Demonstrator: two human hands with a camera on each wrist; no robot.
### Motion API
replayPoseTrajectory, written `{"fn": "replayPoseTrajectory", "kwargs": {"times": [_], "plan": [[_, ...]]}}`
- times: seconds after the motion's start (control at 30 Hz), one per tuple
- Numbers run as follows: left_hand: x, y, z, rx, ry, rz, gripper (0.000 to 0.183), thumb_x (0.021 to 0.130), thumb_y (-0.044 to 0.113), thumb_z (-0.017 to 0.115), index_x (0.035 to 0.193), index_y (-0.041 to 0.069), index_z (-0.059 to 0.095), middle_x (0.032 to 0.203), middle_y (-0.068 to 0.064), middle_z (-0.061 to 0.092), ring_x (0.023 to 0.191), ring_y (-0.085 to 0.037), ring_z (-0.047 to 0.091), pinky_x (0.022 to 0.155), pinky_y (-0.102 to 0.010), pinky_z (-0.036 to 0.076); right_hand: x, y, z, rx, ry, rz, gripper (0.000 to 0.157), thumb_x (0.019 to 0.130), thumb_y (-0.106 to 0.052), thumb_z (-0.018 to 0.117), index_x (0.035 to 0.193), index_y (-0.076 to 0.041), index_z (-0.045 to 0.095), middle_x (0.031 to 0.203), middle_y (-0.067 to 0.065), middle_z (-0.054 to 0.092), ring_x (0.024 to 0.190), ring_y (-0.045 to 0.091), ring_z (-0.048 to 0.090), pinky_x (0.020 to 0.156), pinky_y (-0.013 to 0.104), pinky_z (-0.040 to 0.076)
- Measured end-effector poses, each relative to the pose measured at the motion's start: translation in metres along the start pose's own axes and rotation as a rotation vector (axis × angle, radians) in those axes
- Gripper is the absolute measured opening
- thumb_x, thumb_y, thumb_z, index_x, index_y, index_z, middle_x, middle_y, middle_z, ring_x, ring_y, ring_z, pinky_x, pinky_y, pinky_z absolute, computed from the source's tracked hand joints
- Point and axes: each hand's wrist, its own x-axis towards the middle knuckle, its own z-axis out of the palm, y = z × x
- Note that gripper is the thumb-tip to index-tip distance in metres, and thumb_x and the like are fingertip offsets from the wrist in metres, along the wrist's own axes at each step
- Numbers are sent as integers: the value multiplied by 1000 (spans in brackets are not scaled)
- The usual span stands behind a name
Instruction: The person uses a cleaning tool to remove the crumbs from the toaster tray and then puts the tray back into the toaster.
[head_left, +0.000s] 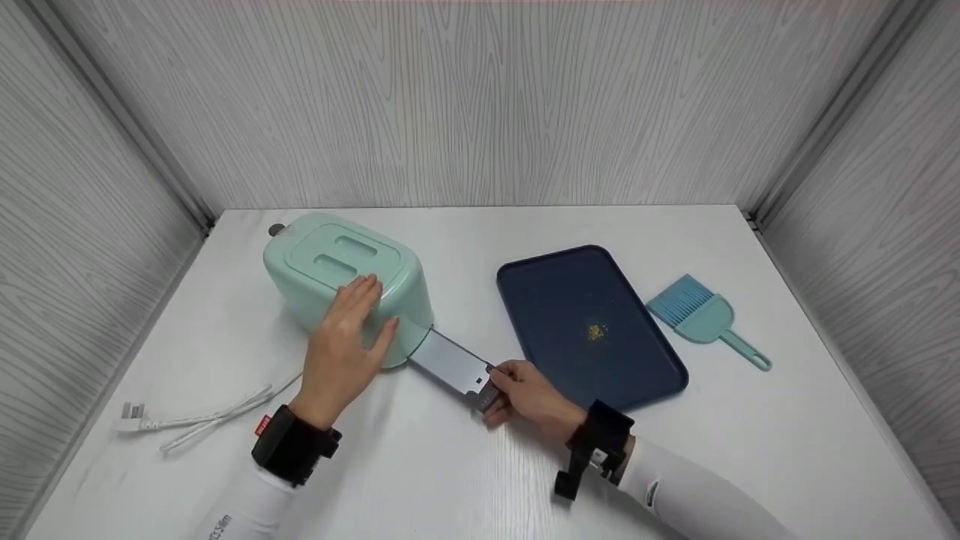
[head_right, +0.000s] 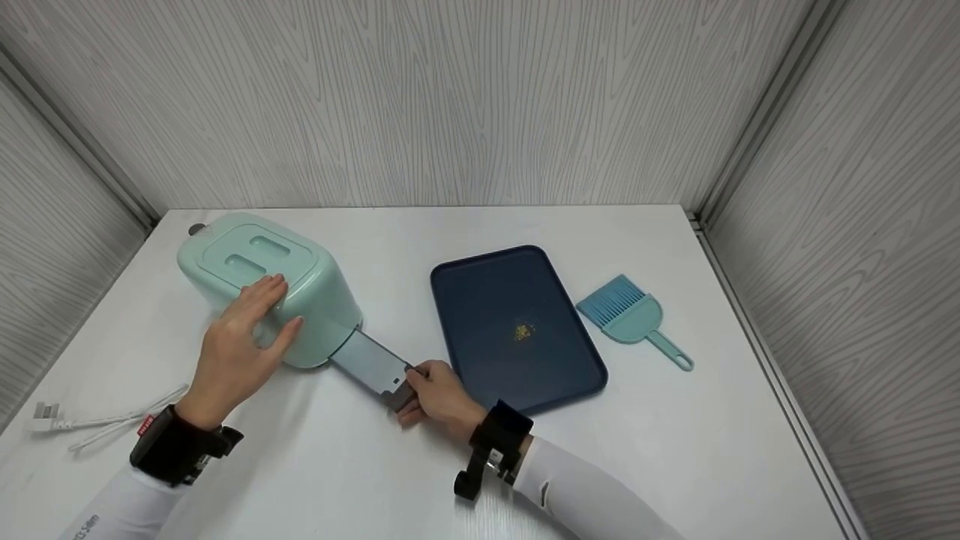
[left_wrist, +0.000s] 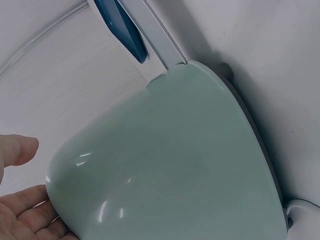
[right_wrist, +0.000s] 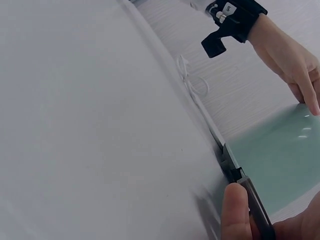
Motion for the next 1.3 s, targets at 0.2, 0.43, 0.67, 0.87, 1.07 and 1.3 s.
{"fn": "replayPoseTrajectory", "kwargs": {"times": [0.2, 0.43, 0.67, 0.87, 1.07, 1.3], "plan": [[0, -1, 0, 3, 4, 4, 50, 90, 7, 79, 133, -12, 62, 140, -27, 61, 137, -43, 53, 122, -54, 35, 3, -1, 3, -6, 10, -23, 19, 111, -7, 44, 117, 10, 51, 86, 16, 68, 65, 17, 69, 66, 32, 65], [-1, -1, 1, -4, 8, -4, 49, 90, 6, 79, 132, -12, 63, 139, -27, 61, 137, -42, 53, 123, -52, 34, 6, -1, 5, 16, 4, -9, 19, 111, -8, 44, 116, 9, 52, 82, 14, 66, 64, 16, 68, 65, 31, 64], [0, -1, 2, -4, 9, -5, 50, 89, 6, 79, 133, -12, 62, 140, -26, 61, 138, -42, 52, 123, -52, 33, 10, -3, 7, 33, 5, -8, 20, 111, -9, 43, 115, 8, 53, 83, 13, 64, 65, 16, 67, 66, 31, 64], [0, -1, 2, -2, 6, -2, 51, 90, 7, 79, 133, -12, 62, 140, -27, 61, 138, -43, 52, 122, -54, 34, 14, -3, 8, 31, 10, -19, 23, 111, -9, 44, 114, 10, 56, 84, 13, 67, 63, 15, 68, 64, 30, 63], [0, -1, 2, 4, 11, -1, 50, 89, 6, 80, 133, -12, 62, 139, -27, 61, 137, -43, 53, 121, -55, 35, 17, -3, 10, 28, 5, -25, 22, 111, -9, 44, 113, 9, 56, 83, 13, 69, 63, 15, 68, 64, 30, 63], [0, -1, 1, 3, 15, 6, 50, 89, 6, 80, 133, -12, 63, 139, -26, 62, 137, -43, 53, 121, -54, 36, 20, -5, 11, 10, 1, -54, 23, 111, -8, 44, 111, 11, 58, 81, 12, 67, 62, 15, 68, 63, 29, 63]]}}
